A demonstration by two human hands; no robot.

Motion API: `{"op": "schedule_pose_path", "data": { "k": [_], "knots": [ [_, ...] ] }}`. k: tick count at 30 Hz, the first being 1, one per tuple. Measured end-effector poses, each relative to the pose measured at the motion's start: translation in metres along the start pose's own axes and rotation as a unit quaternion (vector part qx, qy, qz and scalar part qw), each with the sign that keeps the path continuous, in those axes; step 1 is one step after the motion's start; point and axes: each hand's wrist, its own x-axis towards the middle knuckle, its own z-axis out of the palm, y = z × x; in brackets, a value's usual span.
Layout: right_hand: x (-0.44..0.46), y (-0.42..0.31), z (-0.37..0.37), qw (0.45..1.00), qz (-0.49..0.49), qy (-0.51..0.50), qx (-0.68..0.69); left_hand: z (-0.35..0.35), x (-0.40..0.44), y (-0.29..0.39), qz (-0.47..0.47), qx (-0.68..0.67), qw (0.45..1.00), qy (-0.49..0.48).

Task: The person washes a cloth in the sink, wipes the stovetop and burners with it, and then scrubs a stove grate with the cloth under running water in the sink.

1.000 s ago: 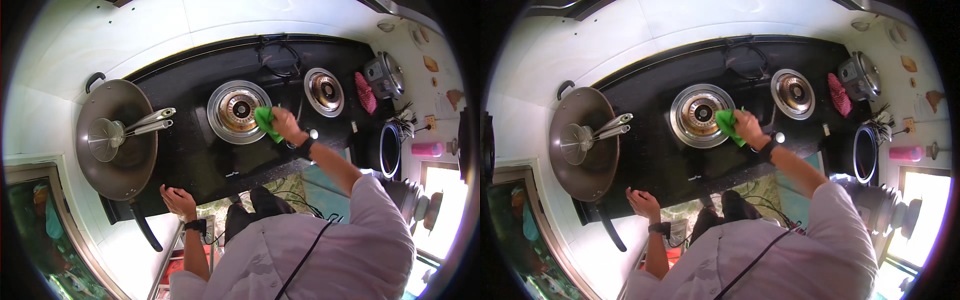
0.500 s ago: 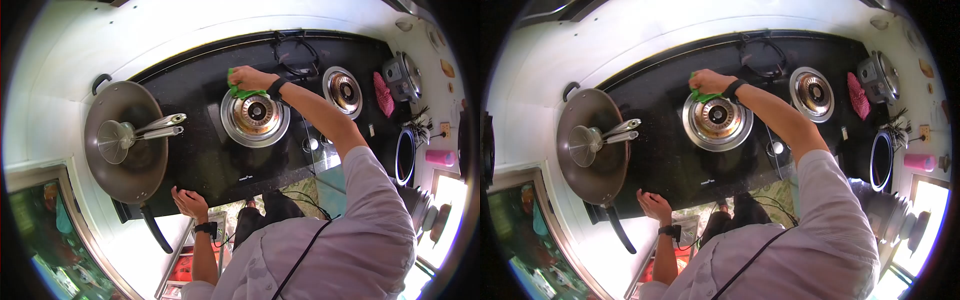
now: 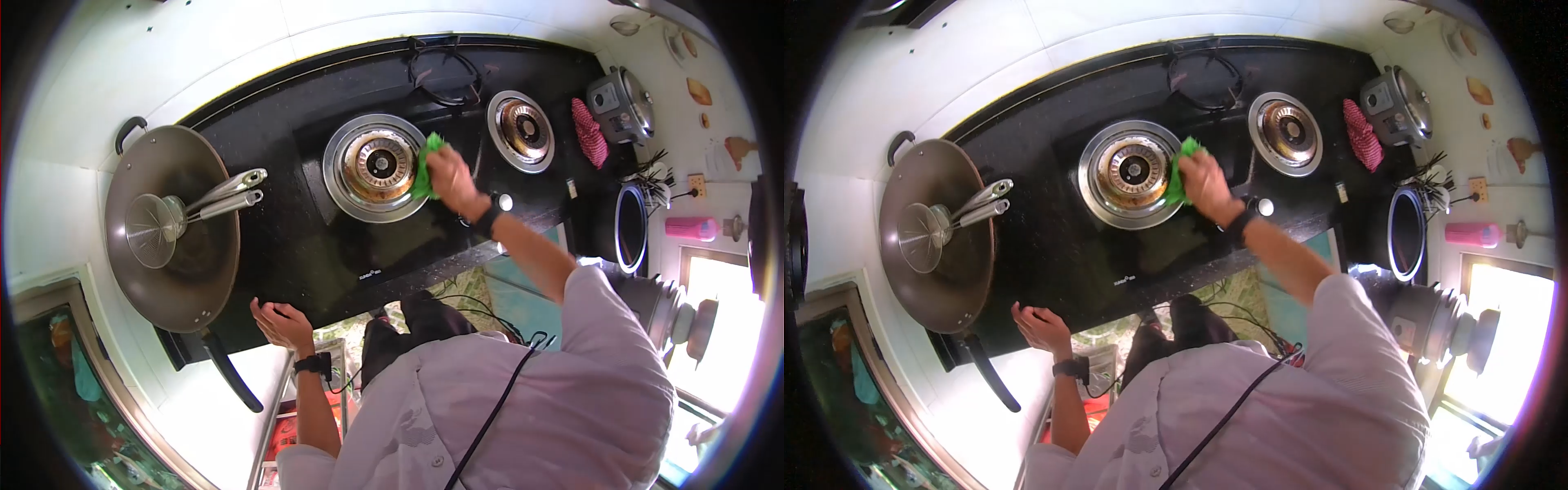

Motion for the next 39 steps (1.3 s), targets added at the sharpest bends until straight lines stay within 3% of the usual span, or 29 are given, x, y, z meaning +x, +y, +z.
{"op": "schedule_pose_path", "data": {
  "k": [2,4,5,12,16,19,22,25,28,29,30,32,33,35,36,39],
  "knots": [
    [-0.036,-0.043,0.000,0.993,-0.021,-0.032,-0.109,-0.003,-0.004,0.003,0.002,-0.012,1.000,0.009],
    [-0.056,-0.072,0.011,0.994,-0.053,-0.013,-0.092,-0.006,-0.002,0.002,-0.006,0.003,1.000,-0.010],
    [-0.061,-0.083,0.013,0.985,-0.067,-0.031,-0.157,-0.002,-0.003,-0.001,0.011,0.008,1.000,0.015],
    [-0.057,-0.104,0.011,0.974,-0.175,-0.084,-0.116,0.001,-0.006,-0.004,-0.002,0.020,1.000,0.005],
    [-0.048,-0.117,0.025,0.993,-0.122,-0.009,0.004,0.003,-0.008,0.000,-0.003,0.027,1.000,0.005],
    [-0.042,-0.124,0.040,0.996,-0.062,-0.024,0.058,0.004,-0.009,0.000,0.009,0.030,0.999,-0.010],
    [-0.045,-0.105,0.031,0.986,-0.155,-0.029,0.048,0.007,-0.009,-0.001,0.000,0.021,1.000,-0.022],
    [-0.049,-0.052,0.005,0.984,-0.163,-0.070,0.013,0.009,-0.011,-0.009,0.016,0.045,0.999,-0.021],
    [-0.044,0.012,-0.007,0.993,-0.057,-0.061,-0.083,0.003,-0.012,-0.001,-0.016,0.024,0.999,-0.024],
    [-0.038,0.029,-0.025,0.988,0.035,-0.100,-0.110,0.001,-0.012,0.000,-0.020,0.025,0.999,-0.024],
    [-0.037,0.038,-0.050,0.982,-0.023,-0.113,-0.150,0.003,-0.013,0.000,-0.027,0.020,0.999,-0.022],
    [-0.047,0.036,-0.067,0.986,0.127,-0.095,-0.048,0.008,-0.015,-0.001,-0.005,0.053,0.998,0.016],
    [-0.049,0.028,-0.068,0.986,0.124,-0.097,-0.052,0.009,-0.014,0.001,-0.031,0.064,0.997,0.010],
    [-0.045,0.013,-0.064,0.949,0.124,-0.251,-0.145,0.007,-0.013,0.005,-0.038,0.050,0.998,0.010],
    [-0.047,0.013,-0.063,0.948,0.117,-0.257,-0.147,0.005,-0.015,0.004,-0.040,0.042,0.998,0.008],
    [-0.047,0.002,-0.064,0.944,-0.005,-0.309,-0.118,0.012,-0.016,-0.003,-0.069,0.039,0.997,0.012]
  ]
}}
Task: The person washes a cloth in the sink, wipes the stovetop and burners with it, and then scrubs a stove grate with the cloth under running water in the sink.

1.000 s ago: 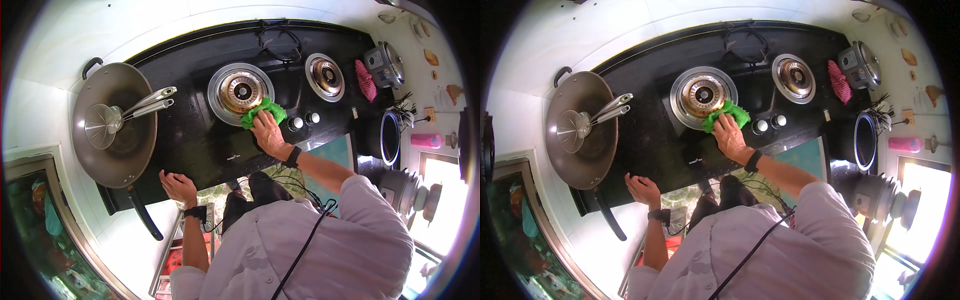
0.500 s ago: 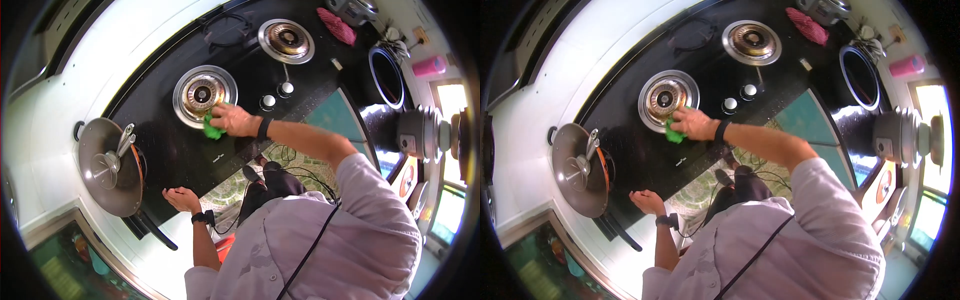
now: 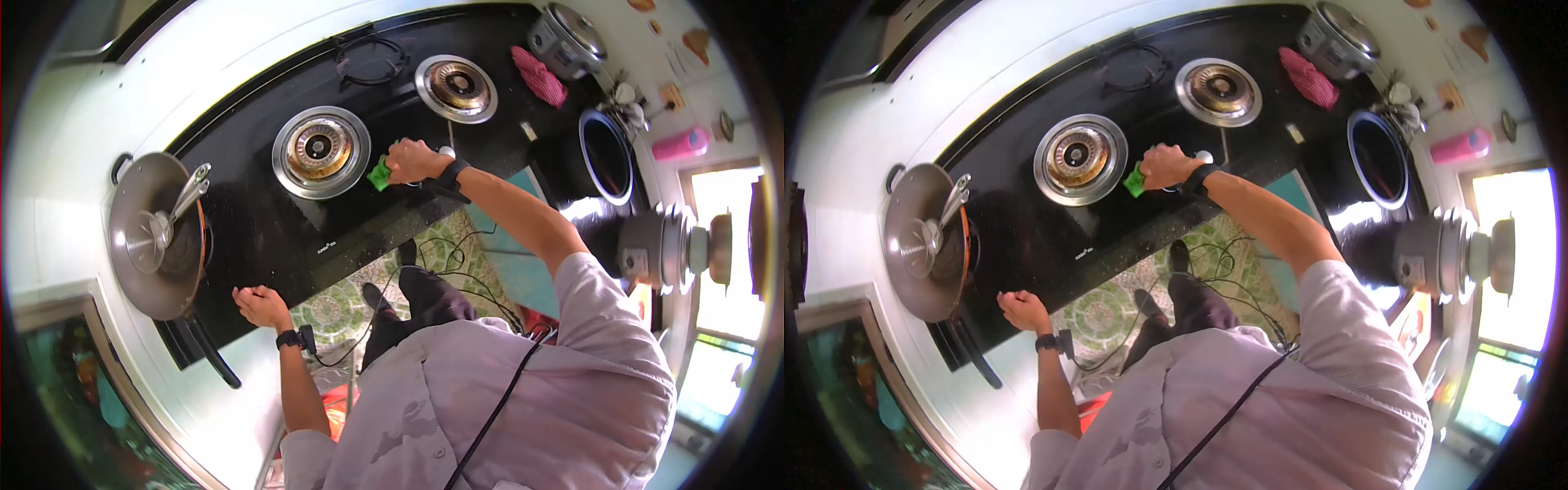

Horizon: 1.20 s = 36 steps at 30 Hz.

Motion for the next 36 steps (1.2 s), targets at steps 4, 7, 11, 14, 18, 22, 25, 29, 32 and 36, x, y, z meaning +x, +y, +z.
{"op": "schedule_pose_path", "data": {
  "k": [4,7,11,14,18,22,25,29,32,36],
  "knots": [
    [0.000,-0.021,-0.001,0.993,-0.111,-0.032,0.040,-0.002,-0.006,0.028,-0.099,0.052,0.994,-0.006],
    [-0.013,-0.012,0.004,0.957,-0.243,-0.098,-0.123,-0.001,-0.003,0.036,-0.106,0.073,0.991,0.021],
    [-0.037,0.009,-0.013,0.865,-0.441,-0.065,-0.230,0.002,-0.006,0.034,-0.082,0.087,0.992,0.030],
    [-0.025,0.019,-0.007,0.872,-0.446,-0.059,-0.194,0.003,-0.004,0.035,-0.096,0.088,0.991,0.027],
    [-0.011,0.003,-0.010,0.921,-0.313,-0.108,-0.207,0.000,-0.003,0.038,-0.109,0.085,0.990,0.015],
    [0.034,0.027,0.011,0.971,-0.191,-0.108,-0.093,0.003,-0.003,0.036,-0.095,0.086,0.991,0.038],
    [0.030,0.058,-0.014,0.999,-0.046,-0.022,-0.020,0.006,-0.005,0.034,-0.098,0.089,0.990,0.042],
    [-0.004,0.076,-0.016,0.989,-0.080,-0.078,-0.101,0.005,-0.005,0.037,-0.104,0.077,0.991,0.044],
    [-0.034,0.046,-0.030,0.994,-0.066,0.022,0.083,0.004,-0.002,0.033,-0.106,0.082,0.990,0.036],
    [-0.035,0.029,0.001,0.989,-0.078,0.067,0.105,0.001,-0.010,0.034,-0.099,0.073,0.992,0.032]
  ]
}}
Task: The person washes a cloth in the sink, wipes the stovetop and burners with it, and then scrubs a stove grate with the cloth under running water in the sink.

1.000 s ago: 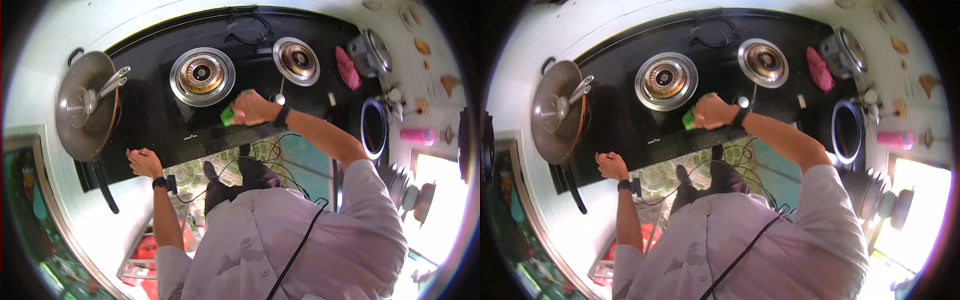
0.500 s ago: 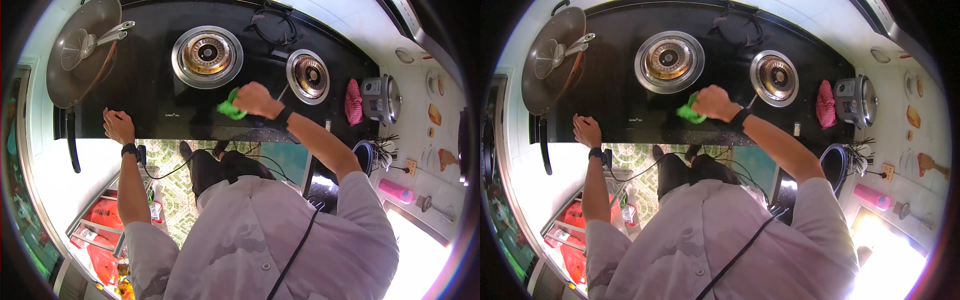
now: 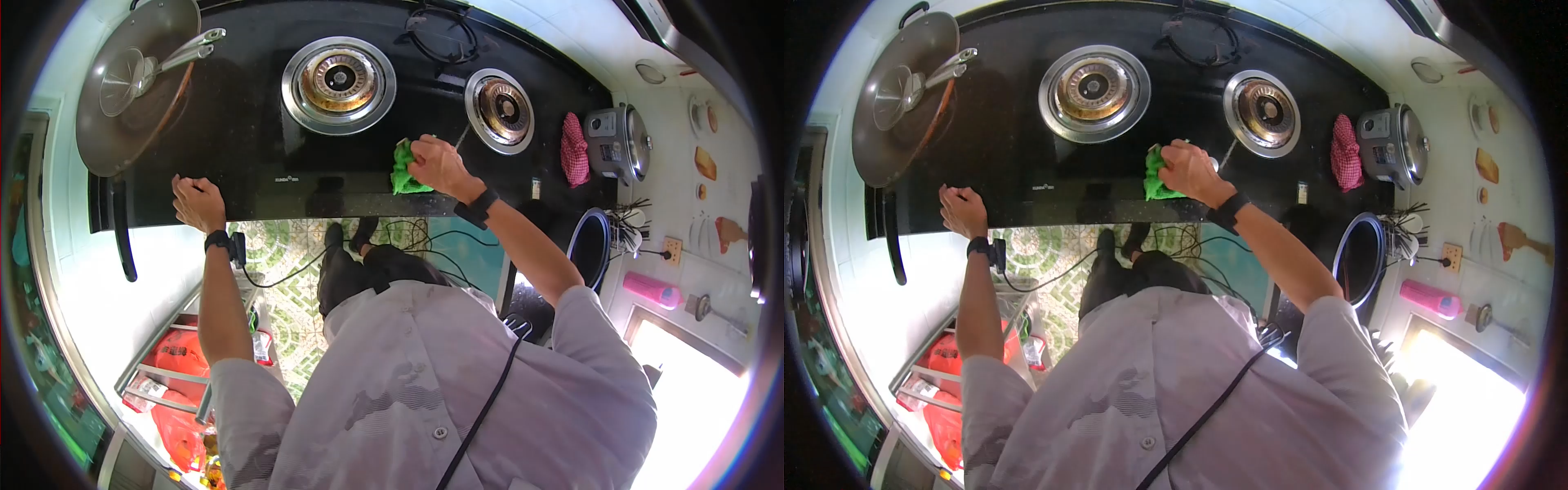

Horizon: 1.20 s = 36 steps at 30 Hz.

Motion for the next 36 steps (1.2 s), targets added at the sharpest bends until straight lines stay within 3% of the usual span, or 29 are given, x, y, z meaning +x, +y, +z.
{"op": "schedule_pose_path", "data": {
  "k": [1,3,8,9,11,12,13,16,18,24,27,28,30,31,34,36],
  "knots": [
    [0.006,0.006,0.004,1.000,-0.001,0.008,0.000,0.001,0.004,0.001,-0.004,0.001,1.000,-0.005],
    [0.017,0.038,0.019,0.991,-0.005,0.122,0.054,0.001,0.006,0.000,-0.015,-0.004,1.000,-0.013],
    [0.020,0.053,0.006,0.976,-0.054,0.198,-0.077,0.000,0.006,0.000,-0.015,-0.009,1.000,-0.022],
    [0.016,0.051,0.004,0.976,-0.051,0.197,-0.077,0.000,0.006,0.000,-0.013,-0.009,1.000,-0.024],
    [0.001,0.031,-0.011,0.968,0.128,0.066,0.206,0.001,0.005,-0.001,-0.012,-0.004,1.000,-0.024],
    [-0.004,0.002,-0.022,0.957,0.182,-0.029,0.223,0.002,0.004,-0.001,-0.008,-0.003,1.000,-0.028],
    [-0.006,-0.001,-0.008,0.971,0.148,-0.020,0.189,0.002,0.004,-0.001,-0.009,0.002,1.000,-0.028],
    [-0.003,-0.003,0.003,0.962,0.172,-0.016,0.211,0.001,0.007,0.003,-0.016,0.014,0.999,-0.029],
    [-0.007,0.006,0.025,0.982,0.057,0.122,0.133,-0.002,0.005,0.002,-0.012,0.019,0.999,-0.039],
    [0.003,0.015,0.048,0.955,0.083,0.273,0.076,-0.001,0.006,0.006,-0.021,0.030,0.999,-0.038],
    [0.012,0.018,0.051,0.953,0.176,0.237,0.071,0.000,0.006,0.004,-0.024,0.028,0.998,-0.042],
    [0.010,0.013,0.049,0.950,0.180,0.243,0.072,0.000,0.006,0.005,-0.029,0.016,0.998,-0.046],
    [0.003,-0.009,0.040,0.969,0.110,0.216,-0.054,-0.001,0.007,0.005,-0.025,0.017,0.998,-0.051],
    [0.000,-0.033,0.034,0.973,0.179,0.145,-0.019,-0.003,0.006,0.006,-0.026,0.023,0.998,-0.060],
    [-0.019,-0.034,0.050,0.972,0.171,0.152,-0.062,-0.006,0.006,0.007,-0.011,0.023,0.998,-0.055],
    [-0.028,-0.008,0.054,0.980,0.010,0.159,-0.117,-0.005,0.006,0.008,-0.014,0.022,0.998,-0.048]
  ]
}}
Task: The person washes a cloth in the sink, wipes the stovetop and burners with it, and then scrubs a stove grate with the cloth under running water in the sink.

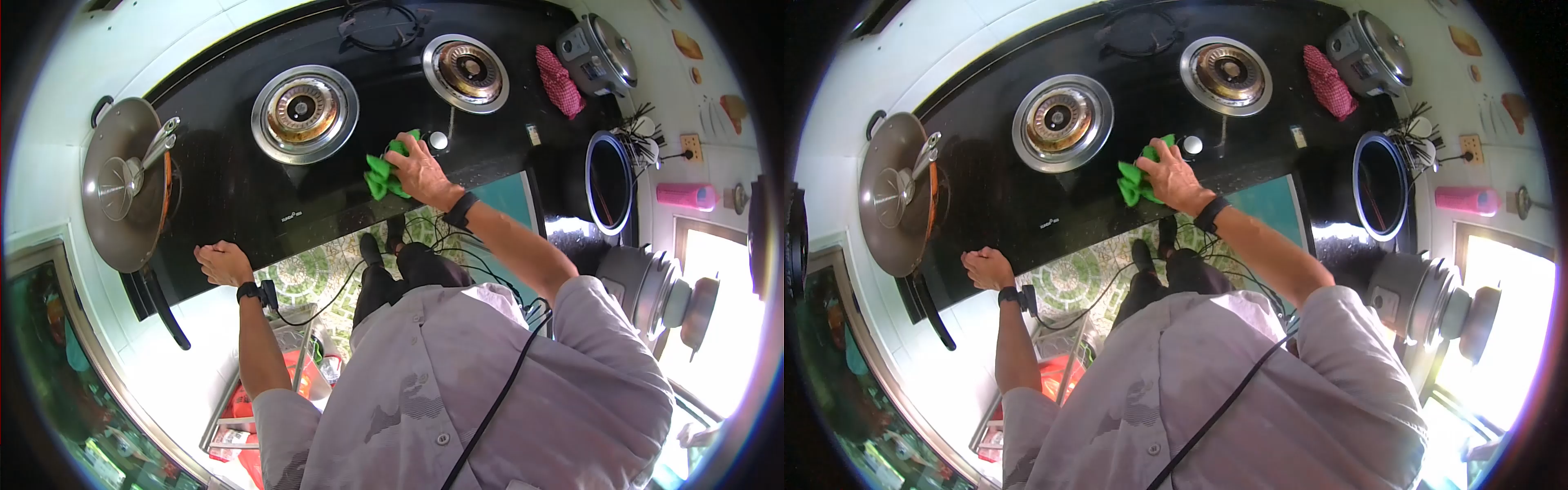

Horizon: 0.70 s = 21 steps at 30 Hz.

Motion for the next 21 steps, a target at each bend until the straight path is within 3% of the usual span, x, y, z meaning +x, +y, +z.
{"op": "schedule_pose_path", "data": {
  "k": [1,4,5,8,9,11,15,17,19,21],
  "knots": [
    [-0.003,0.004,-0.006,0.998,-0.054,0.009,-0.011,0.000,0.000,-0.001,0.006,-0.003,1.000,0.000],
    [-0.006,0.009,-0.034,0.980,-0.043,-0.012,0.192,0.002,0.000,-0.003,0.004,0.009,1.000,-0.005],
    [-0.008,0.011,-0.039,0.981,-0.042,-0.009,0.190,0.004,0.002,-0.004,0.005,0.005,1.000,-0.004],
    [-0.016,0.021,-0.062,0.963,0.091,0.160,0.194,0.003,0.000,-0.003,0.002,0.003,1.000,0.006],
    [-0.016,0.028,-0.069,0.969,0.105,0.173,0.140,0.002,-0.001,0.000,-0.005,0.003,1.000,0.004],
    [-0.018,0.051,-0.046,0.974,0.146,0.120,0.123,0.000,-0.002,-0.001,0.010,0.012,1.000,0.004],
    [-0.004,0.071,-0.023,0.964,0.170,0.120,0.165,-0.002,-0.001,0.002,-0.001,0.002,1.000,0.003],
    [0.004,0.081,-0.022,0.935,0.290,0.066,0.194,-0.003,-0.003,0.002,-0.001,0.008,1.000,-0.008],
    [0.007,0.085,-0.023,0.944,0.271,0.106,0.157,0.000,0.000,-0.001,0.008,0.011,1.000,-0.014],
    [0.009,0.082,-0.033,0.879,0.378,0.020,0.291,0.006,0.001,-0.004,0.016,0.014,0.999,0.025]
  ]
}}
